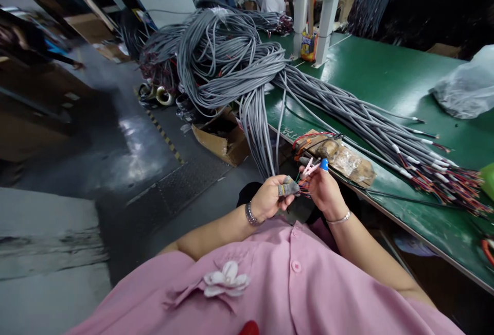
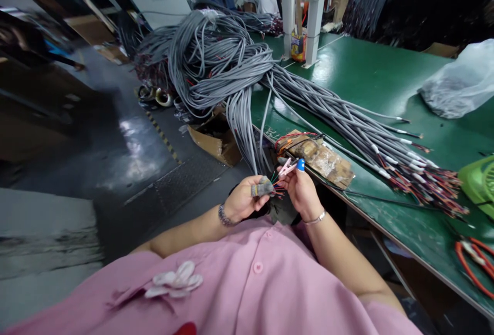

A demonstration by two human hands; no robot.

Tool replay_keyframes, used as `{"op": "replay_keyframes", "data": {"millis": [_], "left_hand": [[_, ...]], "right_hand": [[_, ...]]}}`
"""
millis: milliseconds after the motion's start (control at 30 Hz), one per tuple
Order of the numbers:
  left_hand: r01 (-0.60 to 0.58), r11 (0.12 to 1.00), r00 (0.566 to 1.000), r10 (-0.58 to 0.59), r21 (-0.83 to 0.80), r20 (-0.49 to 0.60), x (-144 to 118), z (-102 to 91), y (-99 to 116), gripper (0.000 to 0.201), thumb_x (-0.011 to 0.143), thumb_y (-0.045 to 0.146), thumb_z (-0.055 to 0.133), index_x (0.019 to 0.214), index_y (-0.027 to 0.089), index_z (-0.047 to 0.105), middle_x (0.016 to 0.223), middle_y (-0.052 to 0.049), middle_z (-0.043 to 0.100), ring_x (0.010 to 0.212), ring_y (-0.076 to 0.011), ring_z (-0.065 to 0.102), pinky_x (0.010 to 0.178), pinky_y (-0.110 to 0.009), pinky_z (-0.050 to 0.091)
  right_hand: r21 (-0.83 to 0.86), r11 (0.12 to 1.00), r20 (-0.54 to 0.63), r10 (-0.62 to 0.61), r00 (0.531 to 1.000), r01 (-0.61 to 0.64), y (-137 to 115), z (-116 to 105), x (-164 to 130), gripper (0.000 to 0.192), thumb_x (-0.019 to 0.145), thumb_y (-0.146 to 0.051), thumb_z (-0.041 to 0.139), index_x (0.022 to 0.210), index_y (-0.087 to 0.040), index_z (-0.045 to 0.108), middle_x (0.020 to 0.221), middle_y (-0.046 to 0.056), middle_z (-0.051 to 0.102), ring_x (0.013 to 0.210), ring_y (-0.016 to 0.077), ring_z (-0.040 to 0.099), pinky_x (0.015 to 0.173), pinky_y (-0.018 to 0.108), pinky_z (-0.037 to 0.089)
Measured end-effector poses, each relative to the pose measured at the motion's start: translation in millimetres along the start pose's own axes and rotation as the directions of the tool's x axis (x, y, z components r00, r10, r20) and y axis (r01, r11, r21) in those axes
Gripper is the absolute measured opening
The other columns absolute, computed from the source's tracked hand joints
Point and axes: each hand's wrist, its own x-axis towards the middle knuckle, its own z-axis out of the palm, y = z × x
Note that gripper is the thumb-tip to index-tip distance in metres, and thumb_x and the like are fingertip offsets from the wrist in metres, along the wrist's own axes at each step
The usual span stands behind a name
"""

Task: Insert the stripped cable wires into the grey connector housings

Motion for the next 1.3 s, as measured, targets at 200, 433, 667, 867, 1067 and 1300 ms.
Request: {"op": "replay_keyframes", "data": {"millis": [200, 433, 667, 867, 1067, 1300], "left_hand": [[0.003, 1.0, 1.0, -0.003, 0.006, -0.006, 7, 0.3, -4, 0.027, 0.071, 0.037, 0.071, 0.072, 0.013, 0.058, 0.046, 0.003, 0.054, 0.032, -0.0053, 0.039, 0.031, -0.017, 0.025], [-0.009, 1.0, 1.0, 0.009, 0.01, -0.017, 10, 0.5, -7, 0.028, 0.071, 0.037, 0.072, 0.07, 0.013, 0.058, 0.045, 0.002, 0.053, 0.031, -0.0048, 0.038, 0.03, -0.016, 0.025], [-0.075, 0.997, 0.996, 0.074, -0.007, -0.044, -4, 0.4, -7, 0.031, 0.07, 0.041, 0.073, 0.069, 0.014, 0.057, 0.046, 0.002, 0.055, 0.031, -0.0059, 0.04, 0.03, -0.016, 0.027], [-0.132, 0.991, 0.982, 0.135, 0.034, -0.128, -9, 6.5, -7, 0.03, 0.071, 0.04, 0.073, 0.069, 0.015, 0.056, 0.049, 0.002, 0.057, 0.033, -0.0053, 0.043, 0.033, -0.016, 0.03], [-0.13, 0.991, 0.981, 0.133, 0.029, -0.143, -4, 8.5, -6, 0.029, 0.071, 0.039, 0.072, 0.072, 0.015, 0.056, 0.05, 0.003, 0.058, 0.033, -0.0051, 0.043, 0.033, -0.016, 0.029], [-0.121, 0.992, 0.983, 0.125, 0.033, -0.136, -2, 8.4, -7, 0.029, 0.072, 0.039, 0.071, 0.072, 0.015, 0.056, 0.05, 0.003, 0.057, 0.034, -0.0052, 0.043, 0.033, -0.016, 0.027]], "right_hand": [[0.15, 0.988, -0.06, 0.055, 0.997, -0.045, 2, 4, 7, 0.036, 0.075, -0.054, 0.07, 0.084, -0.02, 0.067, 0.075, 0.002, 0.07, 0.059, 0.012, 0.059, 0.056, 0.025, 0.049], [0.16, 0.986, -0.034, 0.056, 0.998, -0.05, 6, 2, 7, 0.043, 0.071, -0.061, 0.069, 0.085, -0.02, 0.068, 0.079, 0.002, 0.071, 0.06, 0.0123, 0.058, 0.055, 0.025, 0.049], [0.136, 0.985, 0.076, 0.098, 0.992, -0.107, 0, -5, 3, 0.047, 0.074, -0.064, 0.065, 0.085, -0.018, 0.069, 0.088, 0.005, 0.071, 0.068, 0.0133, 0.061, 0.06, 0.024, 0.052], [0.003, 0.999, 0.012, -0.035, 0.999, 0.035, 1, -6, 2, 0.031, 0.083, -0.047, 0.064, 0.093, -0.018, 0.069, 0.087, 0.005, 0.071, 0.067, 0.0117, 0.061, 0.059, 0.022, 0.052], [-0.006, 1.0, 0.01, 0.0, 1.0, 0.0, 5, -7, 6, 0.045, 0.08, -0.061, 0.06, 0.086, -0.017, 0.069, 0.087, 0.006, 0.072, 0.061, 0.012, 0.06, 0.055, 0.024, 0.051], [0.089, 0.995, 0.048, 0.05, 0.998, -0.054, 7, -9, 12, 0.038, 0.071, -0.057, 0.071, 0.08, -0.02, 0.066, 0.082, 0.002, 0.071, 0.058, 0.0113, 0.059, 0.056, 0.025, 0.052]]}}
